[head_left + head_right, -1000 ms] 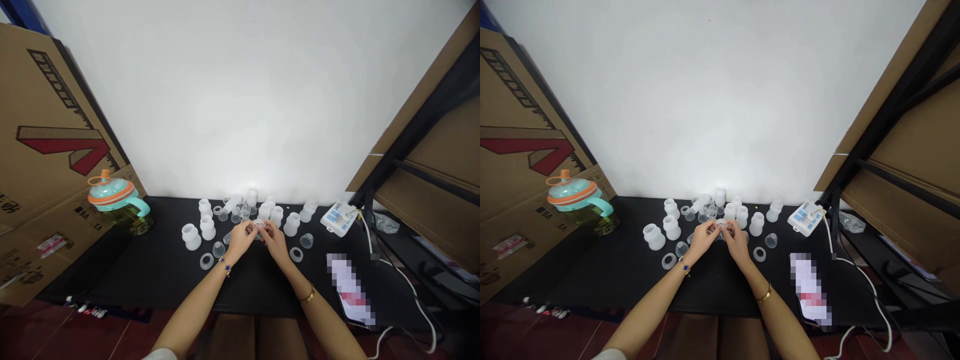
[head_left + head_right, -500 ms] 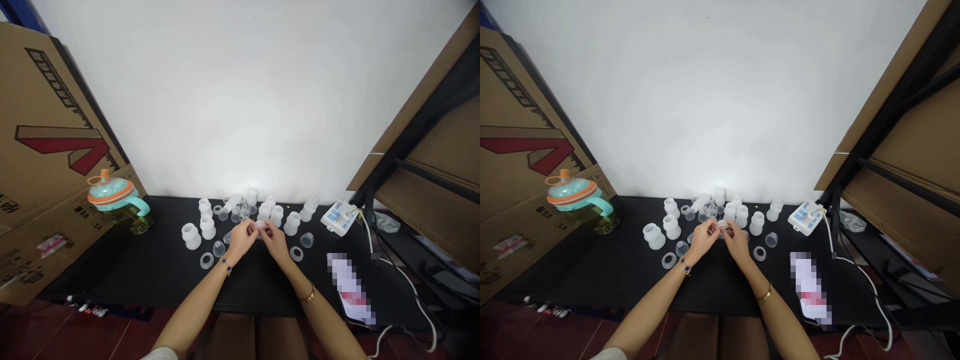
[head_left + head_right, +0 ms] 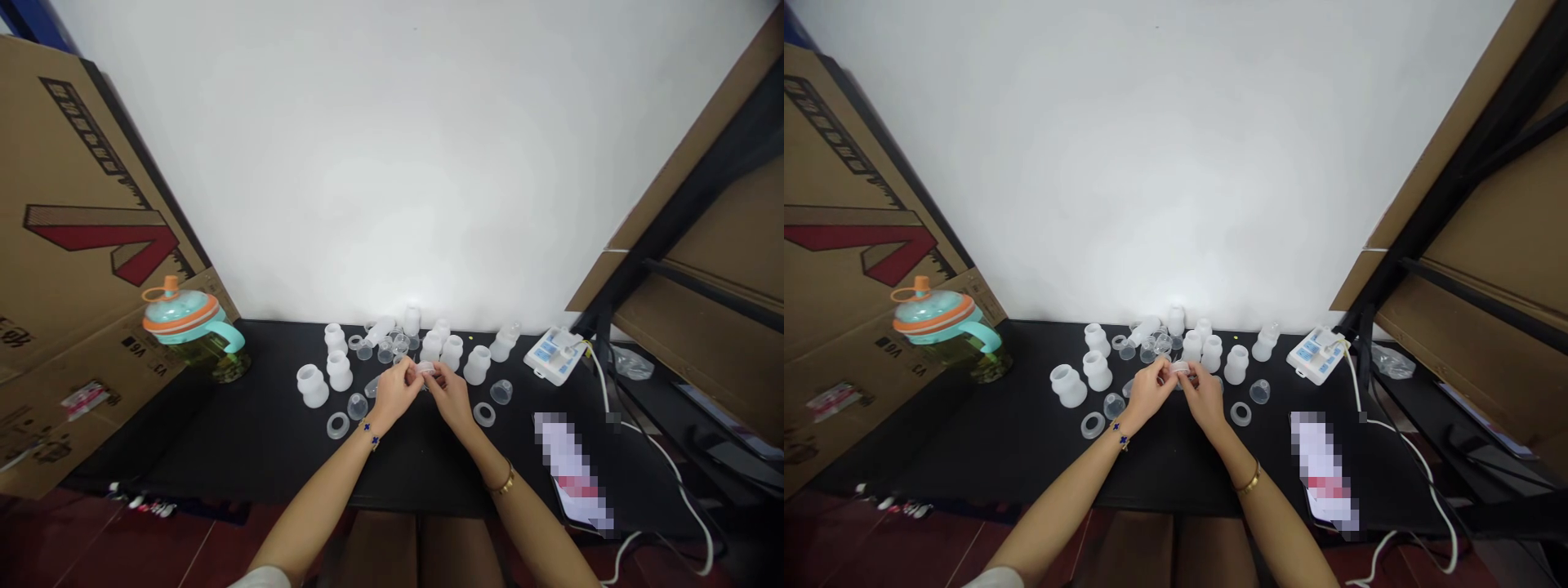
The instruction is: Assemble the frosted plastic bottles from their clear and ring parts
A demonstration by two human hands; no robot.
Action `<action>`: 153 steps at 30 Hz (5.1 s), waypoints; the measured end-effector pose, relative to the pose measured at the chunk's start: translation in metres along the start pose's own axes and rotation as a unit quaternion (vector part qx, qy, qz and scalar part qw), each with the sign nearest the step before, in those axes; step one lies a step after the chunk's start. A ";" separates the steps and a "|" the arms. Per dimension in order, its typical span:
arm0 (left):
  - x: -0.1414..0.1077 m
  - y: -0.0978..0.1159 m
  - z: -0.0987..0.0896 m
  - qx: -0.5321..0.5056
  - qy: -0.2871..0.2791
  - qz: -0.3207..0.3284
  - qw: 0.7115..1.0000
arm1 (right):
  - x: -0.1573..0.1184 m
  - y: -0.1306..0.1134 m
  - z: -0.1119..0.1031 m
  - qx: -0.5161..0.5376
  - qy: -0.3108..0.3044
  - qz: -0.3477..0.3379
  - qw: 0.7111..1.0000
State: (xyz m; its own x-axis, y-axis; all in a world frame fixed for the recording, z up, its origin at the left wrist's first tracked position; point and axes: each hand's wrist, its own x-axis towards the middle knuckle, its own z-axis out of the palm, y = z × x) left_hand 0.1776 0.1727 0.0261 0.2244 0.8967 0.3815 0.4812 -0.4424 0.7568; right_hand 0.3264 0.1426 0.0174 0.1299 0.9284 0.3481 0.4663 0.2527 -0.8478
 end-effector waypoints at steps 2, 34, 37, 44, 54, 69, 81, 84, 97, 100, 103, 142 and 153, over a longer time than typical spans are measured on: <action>0.000 0.000 0.000 -0.003 -0.002 0.000 1.000 | 0.000 0.000 0.000 0.006 0.000 0.002 1.000; 0.000 0.000 0.000 -0.165 0.013 -0.019 0.986 | 0.001 -0.005 0.000 0.051 -0.016 0.028 0.998; 0.000 -0.002 0.001 -0.170 0.015 -0.020 0.985 | 0.001 -0.004 0.000 0.059 -0.009 0.035 0.998; 0.000 -0.001 0.000 -0.181 0.013 -0.017 0.983 | 0.001 -0.004 0.000 0.067 -0.012 0.013 0.998; 0.001 0.001 -0.002 -0.200 -0.006 -0.030 0.979 | 0.001 -0.002 0.000 0.072 0.006 0.029 0.997; 0.002 -0.001 0.002 -0.307 -0.049 -0.068 0.948 | -0.001 -0.005 0.000 0.054 0.012 0.006 0.998; 0.003 -0.002 0.002 -0.304 -0.041 -0.061 0.950 | -0.002 -0.004 0.001 0.060 0.011 0.000 0.998; 0.004 -0.002 0.002 -0.294 -0.040 -0.062 0.953 | -0.002 -0.006 0.001 0.064 0.014 -0.003 0.998; 0.004 -0.005 0.003 -0.330 -0.058 -0.068 0.940 | -0.001 -0.011 -0.005 0.010 0.036 -0.067 0.997; 0.006 -0.008 0.002 -0.332 -0.066 -0.078 0.938 | 0.000 -0.010 -0.006 0.005 0.028 -0.078 0.997; 0.007 -0.010 0.004 -0.333 -0.070 -0.081 0.937 | 0.001 -0.008 -0.007 0.004 0.012 -0.086 0.996; 0.000 -0.005 0.002 -0.301 0.001 -0.049 0.952 | -0.004 -0.007 0.000 0.023 0.015 -0.035 0.999; -0.004 0.006 -0.003 -0.150 0.052 -0.016 0.987 | -0.004 -0.013 -0.004 -0.028 -0.007 -0.007 1.000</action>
State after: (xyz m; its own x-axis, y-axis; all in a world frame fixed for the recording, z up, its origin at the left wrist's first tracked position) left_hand 0.1773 0.1661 0.0308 0.1177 0.9112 0.3947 0.2109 -0.4113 0.8868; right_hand 0.3235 0.1350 0.0283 0.1112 0.9288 0.3535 0.5160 0.2500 -0.8193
